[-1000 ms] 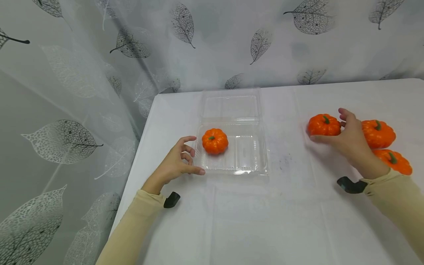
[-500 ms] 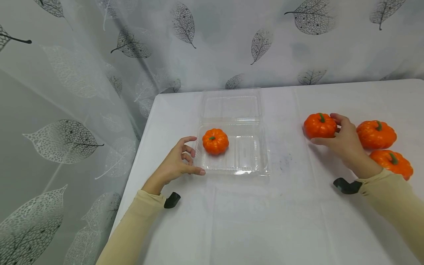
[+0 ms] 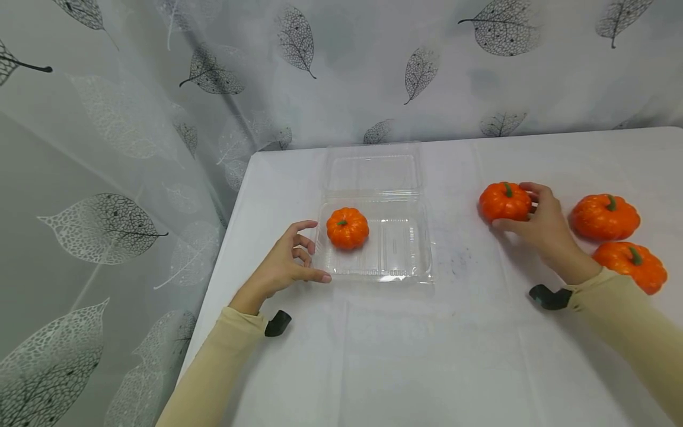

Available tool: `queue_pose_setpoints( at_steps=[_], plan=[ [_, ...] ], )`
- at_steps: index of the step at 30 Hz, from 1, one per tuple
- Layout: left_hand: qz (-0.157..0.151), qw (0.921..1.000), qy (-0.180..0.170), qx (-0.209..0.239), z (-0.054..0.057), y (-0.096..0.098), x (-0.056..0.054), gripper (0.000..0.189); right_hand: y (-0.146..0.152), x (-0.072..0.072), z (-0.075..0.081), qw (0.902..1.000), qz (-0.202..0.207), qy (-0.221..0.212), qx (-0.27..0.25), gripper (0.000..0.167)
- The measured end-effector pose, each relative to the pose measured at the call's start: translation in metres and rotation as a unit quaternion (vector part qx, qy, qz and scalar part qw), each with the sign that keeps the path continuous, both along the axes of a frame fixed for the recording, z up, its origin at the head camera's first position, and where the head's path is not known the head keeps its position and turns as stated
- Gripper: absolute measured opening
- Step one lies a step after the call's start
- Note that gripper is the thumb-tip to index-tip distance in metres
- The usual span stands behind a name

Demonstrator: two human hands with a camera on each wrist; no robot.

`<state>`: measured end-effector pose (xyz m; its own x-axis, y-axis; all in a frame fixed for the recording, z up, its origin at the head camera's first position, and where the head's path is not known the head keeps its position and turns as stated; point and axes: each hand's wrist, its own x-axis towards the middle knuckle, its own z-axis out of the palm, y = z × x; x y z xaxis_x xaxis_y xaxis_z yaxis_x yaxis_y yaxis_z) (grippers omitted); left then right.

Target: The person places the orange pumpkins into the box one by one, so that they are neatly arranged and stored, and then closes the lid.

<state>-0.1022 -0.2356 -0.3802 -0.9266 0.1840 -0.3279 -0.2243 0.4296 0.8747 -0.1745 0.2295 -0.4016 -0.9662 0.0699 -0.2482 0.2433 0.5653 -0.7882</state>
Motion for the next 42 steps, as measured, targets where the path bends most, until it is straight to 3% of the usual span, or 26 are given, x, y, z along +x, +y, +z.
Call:
queue_pose_setpoints(
  at_steps=[5, 11, 18, 25, 29, 37, 42],
  plan=[
    [-0.001, 1.0, -0.001, 0.005, 0.0, 0.001, 0.0, 0.109, -0.009, 0.004, -0.001, 0.9983, 0.022, -0.003, -0.054, 0.107],
    [-0.001, 1.0, -0.002, 0.005, 0.001, 0.0, 0.0, 0.108, -0.025, 0.009, 0.009, 0.9928, 0.047, -0.038, -0.103, 0.111],
    [-0.001, 1.0, 0.002, 0.005, 0.002, 0.0, 0.001, 0.108, -0.046, 0.016, 0.024, 0.9791, 0.086, -0.084, -0.165, 0.108],
    [0.0, 1.0, 0.004, 0.005, 0.004, 0.001, 0.002, 0.107, -0.065, 0.024, 0.038, 0.9595, 0.13, -0.105, -0.227, 0.094],
    [0.002, 0.9999, 0.003, 0.009, 0.004, 0.002, 0.003, 0.107, -0.074, 0.027, 0.044, 0.9521, 0.143, -0.105, -0.249, 0.091],
    [0.004, 0.9999, 0.004, 0.014, 0.002, 0.002, 0.004, 0.107, -0.089, 0.027, 0.052, 0.9483, 0.156, -0.083, -0.264, 0.087],
    [0.004, 0.9998, 0.005, 0.016, 0.002, 0.001, 0.003, 0.107, -0.096, 0.025, 0.056, 0.9495, 0.141, -0.056, -0.275, 0.084]
  ],
)
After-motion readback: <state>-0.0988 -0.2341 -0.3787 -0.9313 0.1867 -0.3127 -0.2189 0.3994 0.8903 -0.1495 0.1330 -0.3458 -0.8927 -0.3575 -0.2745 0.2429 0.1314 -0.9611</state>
